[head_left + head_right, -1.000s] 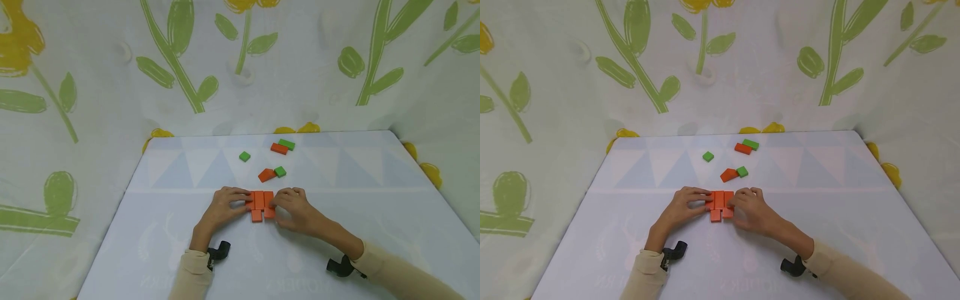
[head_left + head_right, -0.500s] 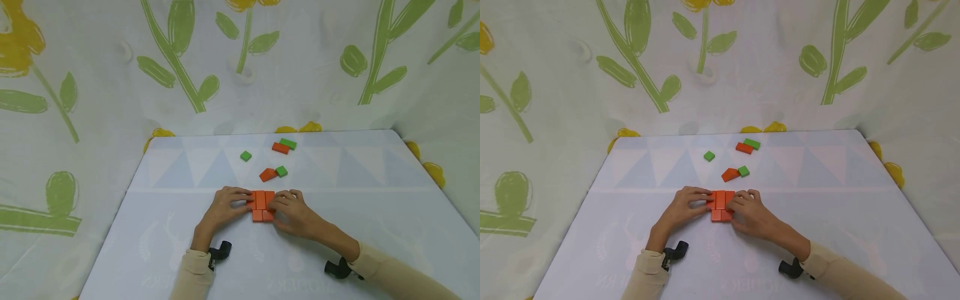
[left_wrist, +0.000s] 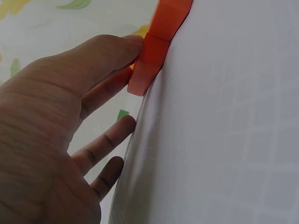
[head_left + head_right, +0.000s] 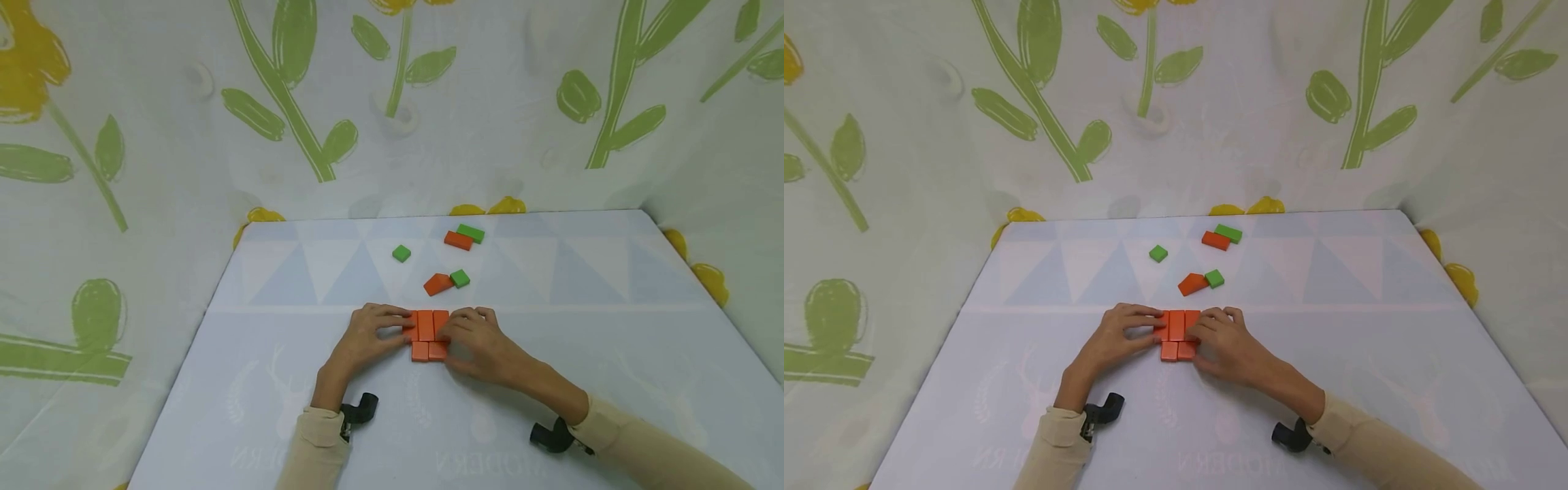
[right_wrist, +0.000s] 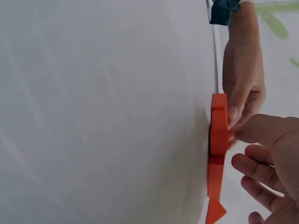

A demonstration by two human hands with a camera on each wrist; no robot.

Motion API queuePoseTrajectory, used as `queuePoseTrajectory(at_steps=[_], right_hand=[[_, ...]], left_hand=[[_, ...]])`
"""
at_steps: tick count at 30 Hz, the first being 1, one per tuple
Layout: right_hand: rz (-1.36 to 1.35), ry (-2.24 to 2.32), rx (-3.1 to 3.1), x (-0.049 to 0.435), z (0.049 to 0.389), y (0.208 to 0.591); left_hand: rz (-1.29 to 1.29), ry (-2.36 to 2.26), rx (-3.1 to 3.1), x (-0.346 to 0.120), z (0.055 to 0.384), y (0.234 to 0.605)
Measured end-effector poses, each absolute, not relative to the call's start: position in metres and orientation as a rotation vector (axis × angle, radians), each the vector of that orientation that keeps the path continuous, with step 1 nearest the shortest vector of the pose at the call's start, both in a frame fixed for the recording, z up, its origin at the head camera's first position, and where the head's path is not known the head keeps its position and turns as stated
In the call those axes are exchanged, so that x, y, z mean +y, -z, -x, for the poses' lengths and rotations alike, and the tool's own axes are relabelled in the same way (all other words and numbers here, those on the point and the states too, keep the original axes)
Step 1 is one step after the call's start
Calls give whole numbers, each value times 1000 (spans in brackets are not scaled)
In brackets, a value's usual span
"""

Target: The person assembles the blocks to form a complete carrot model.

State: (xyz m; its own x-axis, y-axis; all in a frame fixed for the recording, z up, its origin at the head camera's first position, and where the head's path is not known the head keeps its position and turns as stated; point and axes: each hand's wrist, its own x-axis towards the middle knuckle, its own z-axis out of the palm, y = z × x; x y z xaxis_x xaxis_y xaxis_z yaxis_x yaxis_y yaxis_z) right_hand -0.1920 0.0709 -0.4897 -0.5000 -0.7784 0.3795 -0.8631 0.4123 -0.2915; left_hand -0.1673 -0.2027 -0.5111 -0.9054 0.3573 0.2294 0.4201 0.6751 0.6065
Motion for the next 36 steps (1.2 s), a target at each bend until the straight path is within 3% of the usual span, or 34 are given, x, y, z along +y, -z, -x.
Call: queuePoseTrajectory(at_steps=[6, 17, 26, 36], right_hand=[[-1268, -764, -2623, 76, 218, 472], [-832, -692, -2831, 87, 313, 472], [-753, -663, -2964, 86, 360, 487], [-834, -472, -2921, 73, 374, 491]], left_hand=[[663, 1037, -2787, -203, 168, 512], [647, 1091, -2820, -202, 163, 512], [631, 1123, -2822, -199, 159, 515], [636, 1067, -2782, -202, 165, 512]])
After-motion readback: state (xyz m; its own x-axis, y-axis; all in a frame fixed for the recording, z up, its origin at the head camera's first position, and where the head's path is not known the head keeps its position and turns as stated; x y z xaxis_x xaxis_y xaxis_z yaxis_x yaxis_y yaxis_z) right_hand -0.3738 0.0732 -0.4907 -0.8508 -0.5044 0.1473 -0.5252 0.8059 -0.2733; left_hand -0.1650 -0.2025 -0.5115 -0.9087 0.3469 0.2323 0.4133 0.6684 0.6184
